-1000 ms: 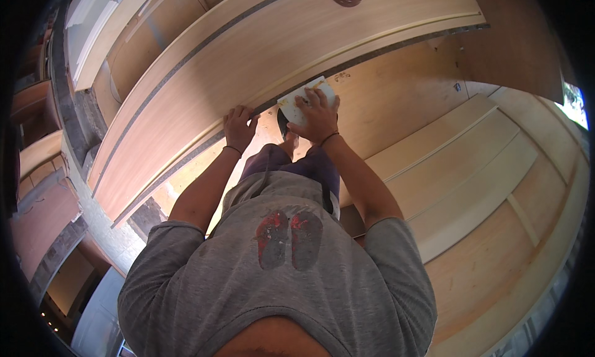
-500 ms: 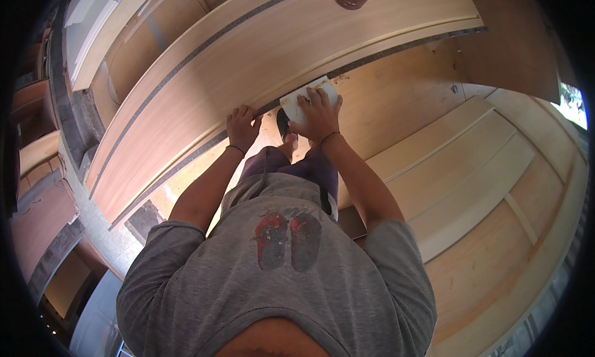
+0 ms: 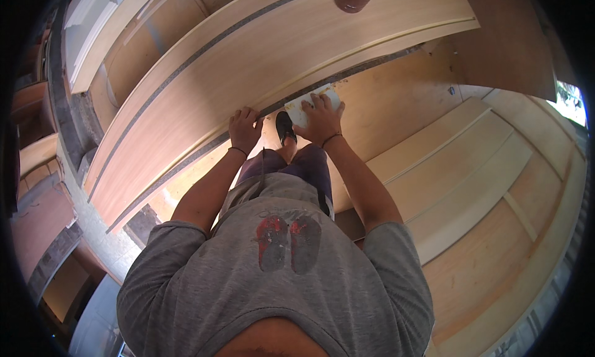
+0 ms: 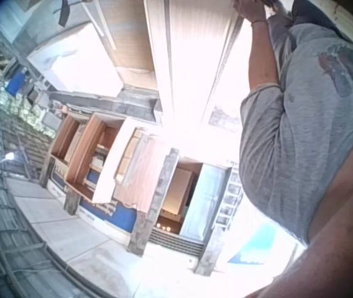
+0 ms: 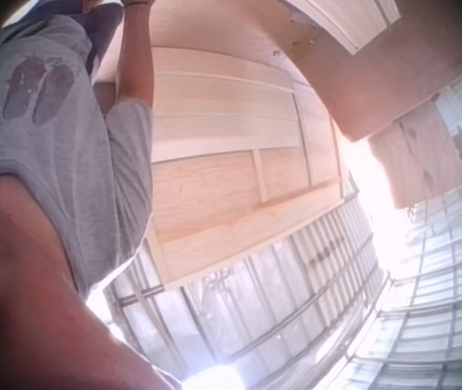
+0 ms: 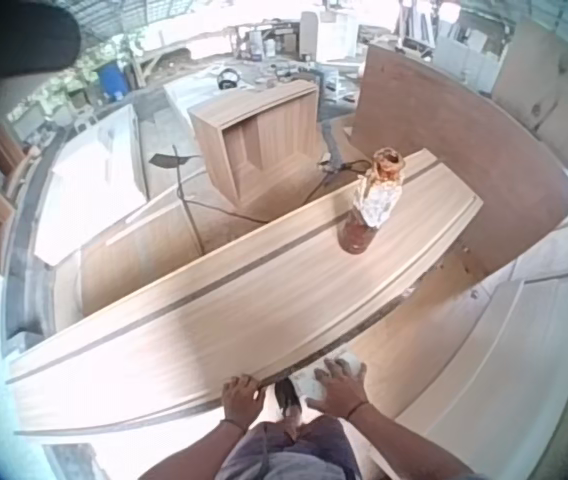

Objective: The person applies adhesive from a bottle onto a small wooden block and then wipes it across a long wooden board.

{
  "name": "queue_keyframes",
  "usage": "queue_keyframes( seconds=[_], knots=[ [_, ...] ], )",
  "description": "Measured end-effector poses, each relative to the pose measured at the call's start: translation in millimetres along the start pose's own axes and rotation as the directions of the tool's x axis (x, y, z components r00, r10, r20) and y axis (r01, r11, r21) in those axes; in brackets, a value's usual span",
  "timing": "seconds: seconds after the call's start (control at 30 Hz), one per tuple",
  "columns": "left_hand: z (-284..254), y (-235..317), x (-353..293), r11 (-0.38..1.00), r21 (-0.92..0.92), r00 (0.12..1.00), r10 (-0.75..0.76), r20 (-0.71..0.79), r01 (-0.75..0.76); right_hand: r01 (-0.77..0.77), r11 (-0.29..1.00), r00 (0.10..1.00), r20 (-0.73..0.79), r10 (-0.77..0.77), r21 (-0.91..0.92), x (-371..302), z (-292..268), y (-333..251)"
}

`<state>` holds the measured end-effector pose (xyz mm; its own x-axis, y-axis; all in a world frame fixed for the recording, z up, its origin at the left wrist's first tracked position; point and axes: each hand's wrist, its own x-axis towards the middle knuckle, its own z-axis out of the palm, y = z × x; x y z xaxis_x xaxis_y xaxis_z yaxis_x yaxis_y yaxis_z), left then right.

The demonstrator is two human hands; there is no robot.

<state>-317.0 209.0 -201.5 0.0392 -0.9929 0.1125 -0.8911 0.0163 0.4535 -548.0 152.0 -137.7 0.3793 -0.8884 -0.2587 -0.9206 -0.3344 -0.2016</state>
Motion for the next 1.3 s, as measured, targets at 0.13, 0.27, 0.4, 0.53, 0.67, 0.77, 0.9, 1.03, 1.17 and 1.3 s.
queue_keyframes(
  seconds=[0.13, 0.27, 0.4, 0.53, 0.67, 0.77, 0.9, 1.03, 1.17, 1.3],
  knots=[
    [-1, -3, 0, 1.000, 0.017, 1.000, 0.001, -0.003, -0.001, -0.045, 0.999, 0.995, 0.090, 0.047, -0.023, -16, 0, 2],
    [3, -12, -7, 0.994, -0.105, 1.000, 0.026, -0.012, -0.027, 0.052, 0.995, 0.992, -0.121, -0.042, 0.086, -31, 8, -11],
    [7, -26, 0, 0.972, -0.224, 0.997, 0.071, -0.015, -0.073, 0.161, 0.977, 0.953, -0.280, -0.117, 0.142, -28, 25, -39],
    [16, -31, -2, 0.969, -0.213, 0.992, 0.117, -0.042, -0.124, 0.235, 0.959, 0.917, -0.364, -0.164, 0.158, -26, 39, -49],
    [22, -35, -4, 0.964, -0.230, 0.990, 0.126, -0.057, -0.136, 0.269, 0.944, 0.912, -0.364, -0.186, 0.191, -20, 39, -53],
    [22, -34, -2, 0.963, -0.234, 0.991, 0.128, -0.034, -0.133, 0.239, 0.948, 0.932, -0.325, -0.163, 0.211, -15, 44, -50],
    [15, -33, -3, 0.956, -0.261, 0.991, 0.128, -0.038, -0.133, 0.203, 0.953, 0.951, -0.277, -0.138, 0.224, -13, 53, -46],
    [-1, -43, -18, 0.979, -0.129, 0.986, 0.152, -0.067, -0.160, 0.160, 0.966, 0.966, -0.234, -0.111, 0.201, -17, 47, -50],
    [-8, -62, -35, 0.990, -0.040, 0.991, 0.133, -0.023, -0.134, 0.124, 0.980, 0.963, -0.255, -0.082, 0.153, -17, 53, -56],
    [-1, -61, -39, 0.992, -0.032, 0.989, 0.120, -0.090, -0.123, 0.097, 0.989, 0.953, -0.295, -0.061, 0.108, -15, 63, -63]
  ],
)
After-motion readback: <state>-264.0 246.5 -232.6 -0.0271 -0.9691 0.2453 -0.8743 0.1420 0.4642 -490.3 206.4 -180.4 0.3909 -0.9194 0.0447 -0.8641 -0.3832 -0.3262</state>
